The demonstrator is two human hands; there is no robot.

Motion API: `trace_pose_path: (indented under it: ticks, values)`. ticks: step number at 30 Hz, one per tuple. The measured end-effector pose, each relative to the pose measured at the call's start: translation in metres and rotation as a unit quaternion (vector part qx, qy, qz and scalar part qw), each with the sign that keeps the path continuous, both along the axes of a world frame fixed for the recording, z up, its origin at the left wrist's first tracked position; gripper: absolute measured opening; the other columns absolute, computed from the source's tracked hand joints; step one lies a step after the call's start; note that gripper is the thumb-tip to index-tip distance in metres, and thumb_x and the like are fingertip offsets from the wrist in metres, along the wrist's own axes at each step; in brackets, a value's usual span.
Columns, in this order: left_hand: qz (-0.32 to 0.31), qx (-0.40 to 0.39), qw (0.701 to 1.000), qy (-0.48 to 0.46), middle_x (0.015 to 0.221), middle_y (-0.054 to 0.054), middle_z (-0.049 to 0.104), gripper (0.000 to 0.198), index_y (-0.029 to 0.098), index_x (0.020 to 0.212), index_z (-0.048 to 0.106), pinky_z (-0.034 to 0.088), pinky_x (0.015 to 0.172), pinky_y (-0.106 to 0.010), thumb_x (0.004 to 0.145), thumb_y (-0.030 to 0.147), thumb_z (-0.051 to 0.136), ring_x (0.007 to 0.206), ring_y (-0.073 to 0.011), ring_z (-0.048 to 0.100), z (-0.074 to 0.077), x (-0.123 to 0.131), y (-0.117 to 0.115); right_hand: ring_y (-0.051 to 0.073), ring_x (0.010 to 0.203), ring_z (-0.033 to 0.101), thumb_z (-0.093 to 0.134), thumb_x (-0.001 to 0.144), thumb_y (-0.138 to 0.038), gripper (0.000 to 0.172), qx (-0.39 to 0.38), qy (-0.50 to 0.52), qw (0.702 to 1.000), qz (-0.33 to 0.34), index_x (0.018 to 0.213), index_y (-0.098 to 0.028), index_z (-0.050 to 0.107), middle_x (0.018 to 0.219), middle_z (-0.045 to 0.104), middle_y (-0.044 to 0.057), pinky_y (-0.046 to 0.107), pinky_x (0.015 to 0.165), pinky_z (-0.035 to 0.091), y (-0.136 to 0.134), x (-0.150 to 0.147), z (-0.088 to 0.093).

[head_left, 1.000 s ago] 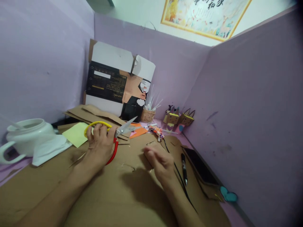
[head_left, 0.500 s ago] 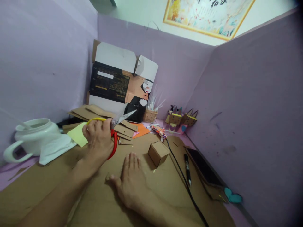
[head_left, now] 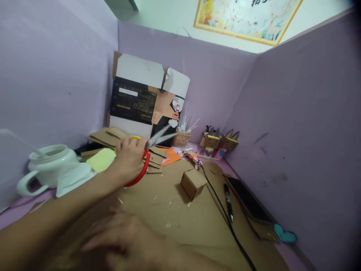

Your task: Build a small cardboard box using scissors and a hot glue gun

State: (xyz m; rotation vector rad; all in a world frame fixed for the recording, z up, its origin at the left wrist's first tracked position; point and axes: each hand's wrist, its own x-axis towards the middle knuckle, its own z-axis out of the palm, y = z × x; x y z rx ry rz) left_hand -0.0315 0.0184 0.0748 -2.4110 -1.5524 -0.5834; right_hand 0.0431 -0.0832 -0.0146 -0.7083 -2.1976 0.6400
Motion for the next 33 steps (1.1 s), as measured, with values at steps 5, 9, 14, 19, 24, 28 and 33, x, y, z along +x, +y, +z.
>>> trace_pose_path:
  ticks: [5, 9, 14, 19, 24, 28, 33]
  values:
    - [-0.092, -0.15, 0.983, 0.056, 0.094, -0.012, 0.062, 0.031, 0.018, 0.105, 0.059, 0.045, 0.078, -0.038, 0.076, 0.023, 0.05, 0.092, -0.0293, 0.055, -0.047, 0.019, -0.005, 0.017, 0.101, 0.065, 0.039, 0.073, -0.002, 0.04, 0.104, 0.264, 0.939, -0.194, 0.092, -0.024, 0.067, 0.108, 0.07, 0.004, 0.033, 0.09, 0.049, 0.007, 0.069, 0.007]
    - [-0.066, -0.194, 0.977, 0.054, 0.099, -0.018, 0.062, 0.038, 0.017, 0.111, 0.059, 0.046, 0.076, -0.043, 0.075, 0.019, 0.047, 0.094, -0.0332, 0.058, -0.068, 0.026, -0.009, 0.022, 0.112, 0.057, 0.047, 0.078, -0.011, 0.027, 0.122, 0.265, 0.857, -0.425, 0.097, -0.021, 0.064, 0.116, 0.064, 0.008, 0.042, 0.1, 0.04, 0.015, 0.119, 0.025]
    - [-0.042, -0.237, 0.969, 0.055, 0.107, -0.02, 0.061, 0.052, 0.017, 0.119, 0.056, 0.046, 0.081, -0.046, 0.068, 0.027, 0.059, 0.1, -0.0369, 0.057, -0.062, 0.013, 0.0, 0.038, 0.117, 0.05, 0.074, 0.058, -0.034, 0.071, -0.006, 0.105, 0.82, -0.563, 0.123, -0.015, 0.051, 0.126, 0.055, 0.019, 0.056, 0.099, 0.036, 0.027, 0.157, 0.017]
    - [-0.078, -0.239, 0.957, -0.147, 0.119, -0.015, 0.058, 0.049, 0.017, 0.123, 0.052, 0.042, 0.091, -0.045, 0.076, 0.031, 0.052, 0.108, -0.0318, 0.055, -0.055, 0.02, -0.003, 0.036, 0.114, 0.054, 0.073, 0.059, -0.028, 0.076, -0.047, 0.107, 0.854, -0.506, 0.128, -0.018, 0.044, 0.123, 0.057, 0.017, 0.053, 0.096, 0.041, 0.028, 0.157, -0.004]
    - [-0.163, -0.45, 0.707, -0.52, 0.1, -0.01, 0.065, 0.048, 0.017, 0.111, 0.056, 0.049, 0.078, -0.034, 0.076, 0.049, 0.057, 0.094, -0.0236, 0.061, -0.06, 0.042, -0.018, 0.027, 0.114, 0.054, 0.067, 0.065, -0.017, 0.075, 0.051, 0.108, 0.93, -0.347, 0.133, -0.02, 0.035, 0.124, 0.054, 0.013, 0.041, 0.097, 0.044, 0.01, 0.139, -0.001]
    - [-0.167, -0.606, 0.522, -0.577, 0.081, -0.005, 0.067, 0.034, 0.018, 0.095, 0.06, 0.051, 0.062, -0.03, 0.078, 0.047, 0.058, 0.069, -0.018, 0.063, -0.07, 0.048, -0.028, 0.025, 0.107, 0.057, 0.069, 0.066, -0.018, 0.065, 0.059, 0.094, 0.955, -0.275, 0.125, -0.023, 0.042, 0.117, 0.057, 0.009, 0.037, 0.091, 0.047, 0.003, 0.129, 0.0]
    - [-0.097, -0.556, 0.517, -0.644, 0.064, 0.0, 0.064, 0.029, 0.019, 0.084, 0.061, 0.049, 0.058, -0.027, 0.075, 0.046, 0.061, 0.062, -0.0167, 0.061, -0.083, 0.06, -0.043, 0.023, 0.101, 0.056, 0.072, 0.067, -0.02, 0.057, 0.068, 0.117, 0.954, -0.269, 0.119, -0.022, 0.047, 0.109, 0.057, 0.007, 0.035, 0.089, 0.047, 0.001, 0.117, 0.0]
